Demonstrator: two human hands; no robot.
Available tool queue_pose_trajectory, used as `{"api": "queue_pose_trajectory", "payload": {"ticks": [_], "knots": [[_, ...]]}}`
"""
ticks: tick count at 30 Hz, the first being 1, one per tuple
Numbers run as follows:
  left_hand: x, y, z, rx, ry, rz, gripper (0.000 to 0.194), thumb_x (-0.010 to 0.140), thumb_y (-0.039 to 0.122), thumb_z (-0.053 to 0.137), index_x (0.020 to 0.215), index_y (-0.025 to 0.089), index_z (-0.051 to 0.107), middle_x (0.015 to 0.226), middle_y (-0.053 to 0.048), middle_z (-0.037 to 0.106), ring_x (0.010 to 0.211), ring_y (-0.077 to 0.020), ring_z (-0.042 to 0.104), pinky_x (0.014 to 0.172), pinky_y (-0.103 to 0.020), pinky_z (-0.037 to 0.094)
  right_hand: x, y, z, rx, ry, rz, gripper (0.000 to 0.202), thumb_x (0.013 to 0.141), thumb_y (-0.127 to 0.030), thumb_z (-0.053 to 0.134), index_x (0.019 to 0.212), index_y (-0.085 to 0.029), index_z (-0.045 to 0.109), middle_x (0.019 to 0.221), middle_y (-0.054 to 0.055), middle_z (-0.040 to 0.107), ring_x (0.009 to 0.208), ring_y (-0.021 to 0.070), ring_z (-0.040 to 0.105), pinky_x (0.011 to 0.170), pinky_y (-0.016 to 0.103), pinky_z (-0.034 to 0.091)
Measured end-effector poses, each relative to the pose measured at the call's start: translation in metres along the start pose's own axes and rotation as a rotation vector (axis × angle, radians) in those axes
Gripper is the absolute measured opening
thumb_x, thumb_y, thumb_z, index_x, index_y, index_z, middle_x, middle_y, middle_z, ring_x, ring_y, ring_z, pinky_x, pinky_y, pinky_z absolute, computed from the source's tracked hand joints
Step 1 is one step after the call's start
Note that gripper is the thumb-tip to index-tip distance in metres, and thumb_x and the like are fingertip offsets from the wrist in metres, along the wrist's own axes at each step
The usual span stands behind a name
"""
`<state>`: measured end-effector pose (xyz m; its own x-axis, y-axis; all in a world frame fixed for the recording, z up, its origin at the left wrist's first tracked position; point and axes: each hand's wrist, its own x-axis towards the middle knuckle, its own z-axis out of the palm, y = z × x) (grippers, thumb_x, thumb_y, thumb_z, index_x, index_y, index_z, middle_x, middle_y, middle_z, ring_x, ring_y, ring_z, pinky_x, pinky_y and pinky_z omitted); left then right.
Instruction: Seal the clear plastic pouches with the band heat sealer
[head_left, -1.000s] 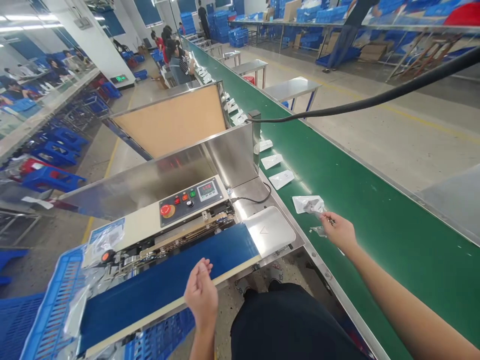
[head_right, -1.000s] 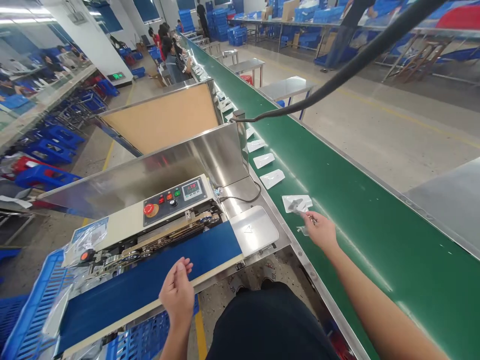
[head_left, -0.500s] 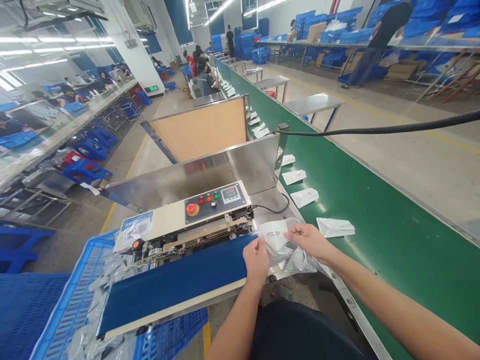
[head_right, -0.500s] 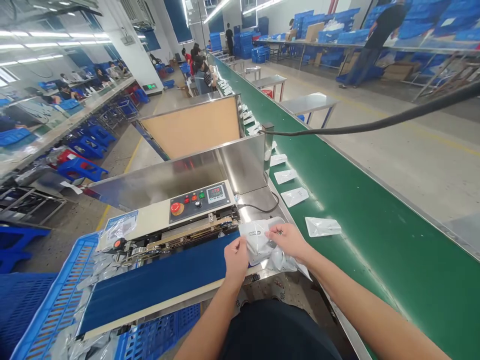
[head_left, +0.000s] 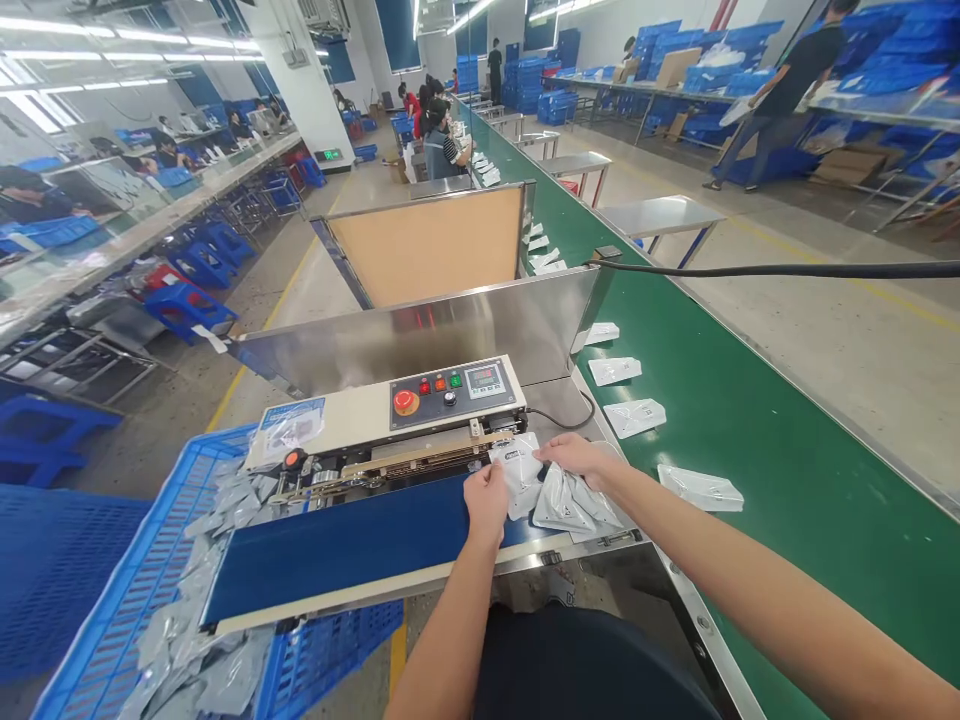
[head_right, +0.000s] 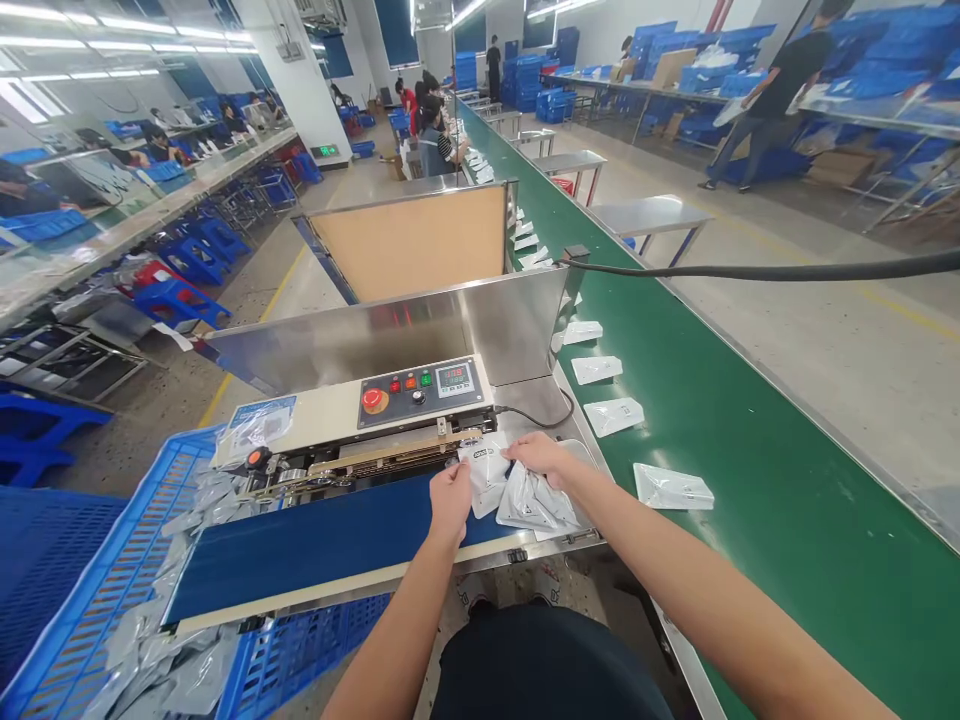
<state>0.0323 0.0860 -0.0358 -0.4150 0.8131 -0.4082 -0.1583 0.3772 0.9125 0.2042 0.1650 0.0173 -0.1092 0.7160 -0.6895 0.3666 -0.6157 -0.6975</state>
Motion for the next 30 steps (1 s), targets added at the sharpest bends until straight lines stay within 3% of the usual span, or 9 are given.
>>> {"api": "queue_pose_trajectory", "payload": {"ticks": [4, 7, 10, 13, 16, 19, 21, 26, 30], "knots": [[0.007, -0.002, -0.033, -0.005, 0.053, 0.015, 0.053, 0.08, 0.066, 0.077, 0.064, 0.017, 0.067, 0.057, 0.001, 0.054, 0.059, -0.0149, 0.05, 0.056, -0.026, 0.04, -0.002, 0.0, 0.015, -0.04, -0.009, -0.019, 0.031, 0.074, -0.045, 0.088, 0.074, -0.019, 0.071, 0.06, -0.001, 0.06, 0.057, 0.0136, 0.053, 0.053, 0.024, 0.039], [0.002, -0.004, -0.066, 0.028, 0.217, 0.102, 0.045, 0.087, 0.058, 0.075, 0.098, 0.015, 0.081, 0.09, -0.011, 0.078, 0.088, -0.0268, 0.071, 0.076, -0.034, 0.056, -0.014, 0.005, 0.013, -0.097, 0.041, -0.112, 0.034, 0.075, -0.05, 0.087, 0.081, -0.019, 0.076, 0.067, 0.002, 0.066, 0.062, 0.0155, 0.056, 0.054, 0.024, 0.039], [-0.021, -0.004, -0.083, 0.143, 0.368, 0.312, 0.048, 0.093, 0.057, 0.068, 0.12, 0.018, 0.079, 0.121, -0.017, 0.077, 0.109, -0.0309, 0.072, 0.094, -0.041, 0.058, -0.035, 0.008, 0.012, -0.145, 0.086, -0.241, 0.037, 0.078, -0.055, 0.083, 0.083, -0.019, 0.078, 0.077, 0.005, 0.071, 0.066, 0.0162, 0.058, 0.057, 0.025, 0.041], [-0.049, -0.001, -0.064, 0.166, -0.001, 0.431, 0.053, 0.092, 0.057, 0.071, 0.129, 0.019, 0.076, 0.126, -0.017, 0.076, 0.111, -0.0305, 0.071, 0.095, -0.043, 0.059, -0.058, 0.002, 0.02, -0.148, 0.089, -0.338, 0.043, 0.08, -0.061, 0.079, 0.086, -0.019, 0.079, 0.077, 0.004, 0.071, 0.064, 0.0153, 0.054, 0.057, 0.026, 0.041], [-0.065, 0.003, -0.028, 0.11, -0.437, 0.35, 0.054, 0.09, 0.064, 0.072, 0.112, 0.016, 0.08, 0.097, -0.011, 0.077, 0.088, -0.025, 0.069, 0.08, -0.036, 0.057, -0.07, -0.009, 0.025, -0.128, 0.114, -0.384, 0.051, 0.078, -0.067, 0.078, 0.087, -0.017, 0.079, 0.073, 0.004, 0.069, 0.061, 0.0149, 0.053, 0.055, 0.026, 0.04], [-0.066, 0.008, -0.009, 0.039, -0.419, 0.239, 0.063, 0.092, 0.075, 0.062, 0.084, 0.014, 0.076, 0.069, -0.003, 0.063, 0.065, -0.0167, 0.053, 0.063, -0.029, 0.045, -0.071, -0.011, 0.011, -0.076, 0.263, -0.378, 0.059, 0.078, -0.072, 0.077, 0.094, -0.016, 0.081, 0.072, 0.005, 0.069, 0.06, 0.015, 0.053, 0.055, 0.027, 0.042], [-0.063, 0.011, -0.009, -0.005, -0.32, 0.216, 0.063, 0.093, 0.075, 0.061, 0.087, 0.015, 0.076, 0.072, -0.003, 0.063, 0.067, -0.0167, 0.052, 0.064, -0.028, 0.043, -0.07, -0.004, -0.004, -0.017, 0.307, -0.354, 0.064, 0.078, -0.073, 0.077, 0.105, -0.015, 0.082, 0.076, 0.006, 0.071, 0.061, 0.0153, 0.055, 0.056, 0.027, 0.044], [-0.059, 0.018, -0.01, -0.071, -0.385, 0.279, 0.062, 0.098, 0.072, 0.057, 0.116, 0.017, 0.078, 0.096, -0.008, 0.074, 0.083, -0.0215, 0.061, 0.075, -0.03, 0.049, -0.078, 0.026, -0.018, -0.046, 0.034, -0.428, 0.051, 0.081, -0.065, 0.08, 0.1, -0.017, 0.083, 0.081, 0.004, 0.072, 0.06, 0.013, 0.053, 0.058, 0.027, 0.045], [-0.064, 0.026, -0.002, 0.058, -0.414, 0.344, 0.062, 0.105, 0.067, 0.044, 0.12, 0.018, 0.079, 0.095, -0.008, 0.076, 0.085, -0.0236, 0.065, 0.077, -0.03, 0.049, -0.081, 0.04, -0.013, -0.048, 0.061, -0.551, 0.046, 0.088, -0.063, 0.072, 0.088, -0.018, 0.078, 0.075, 0.001, 0.065, 0.06, 0.0129, 0.049, 0.057, 0.026, 0.041]]}}
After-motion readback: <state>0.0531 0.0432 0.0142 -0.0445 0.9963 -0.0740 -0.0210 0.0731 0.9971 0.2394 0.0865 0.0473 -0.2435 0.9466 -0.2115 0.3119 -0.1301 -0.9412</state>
